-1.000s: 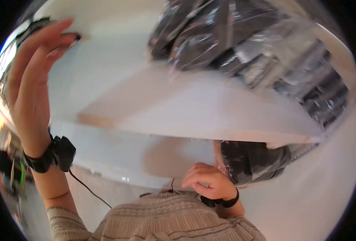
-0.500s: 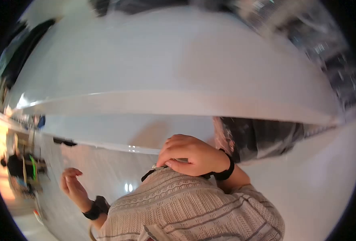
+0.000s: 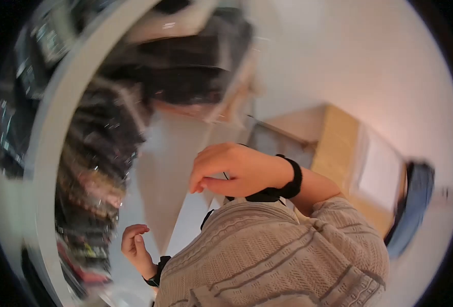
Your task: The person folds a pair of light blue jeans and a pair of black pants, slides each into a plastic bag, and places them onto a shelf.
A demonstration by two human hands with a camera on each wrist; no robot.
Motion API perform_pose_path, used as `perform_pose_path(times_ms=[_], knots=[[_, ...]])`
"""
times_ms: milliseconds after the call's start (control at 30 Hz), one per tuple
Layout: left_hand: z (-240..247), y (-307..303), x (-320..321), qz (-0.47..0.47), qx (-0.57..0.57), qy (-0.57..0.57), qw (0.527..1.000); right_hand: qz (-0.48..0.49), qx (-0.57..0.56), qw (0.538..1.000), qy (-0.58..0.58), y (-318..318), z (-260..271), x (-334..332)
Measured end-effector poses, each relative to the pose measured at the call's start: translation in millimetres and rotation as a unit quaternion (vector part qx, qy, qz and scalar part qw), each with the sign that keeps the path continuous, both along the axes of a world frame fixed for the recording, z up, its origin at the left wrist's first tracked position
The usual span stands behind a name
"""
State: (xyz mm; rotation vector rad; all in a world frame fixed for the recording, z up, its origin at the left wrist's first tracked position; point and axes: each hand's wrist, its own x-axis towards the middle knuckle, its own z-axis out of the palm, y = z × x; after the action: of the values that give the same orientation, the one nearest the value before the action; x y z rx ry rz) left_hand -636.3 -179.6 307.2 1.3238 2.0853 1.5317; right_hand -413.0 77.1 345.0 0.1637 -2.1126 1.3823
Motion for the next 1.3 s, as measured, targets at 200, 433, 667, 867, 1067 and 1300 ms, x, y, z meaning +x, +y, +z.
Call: perform_pose_path(times_ms=[200,433,667,867,1067,1300], knots=[[-11.9,-3.3,-10.0,-0.195,-0.063,-0.052,0.977,-0.219,-0.024,0.975,0.007,-125.1,0.9,80.8],[-28.2,38.6,33.6,-0.327,-0.088,-0.066,0.938,-0.653,0.043,0.756,-0.018,-291.8,38.0,224.7],[-49.0,63.9,93.9,-0.441,-0.065,-0.125,0.886,-0.841,0.09,0.476,0.239,-443.3,45.2,271.7],[-57.7,89.5,151.3,-0.53,-0.075,-0.118,0.836,-0.912,0.182,0.34,0.14,-492.0,79.3,279.5],[-70.9,97.0,196.9,-0.555,-0.082,-0.141,0.816,-0.926,0.203,0.295,0.118,-508.3,82.0,320.3],[-101.4,89.7,279.4,-0.541,-0.119,-0.096,0.827,-0.926,0.15,0.333,0.098,-501.2,61.1,428.1]])
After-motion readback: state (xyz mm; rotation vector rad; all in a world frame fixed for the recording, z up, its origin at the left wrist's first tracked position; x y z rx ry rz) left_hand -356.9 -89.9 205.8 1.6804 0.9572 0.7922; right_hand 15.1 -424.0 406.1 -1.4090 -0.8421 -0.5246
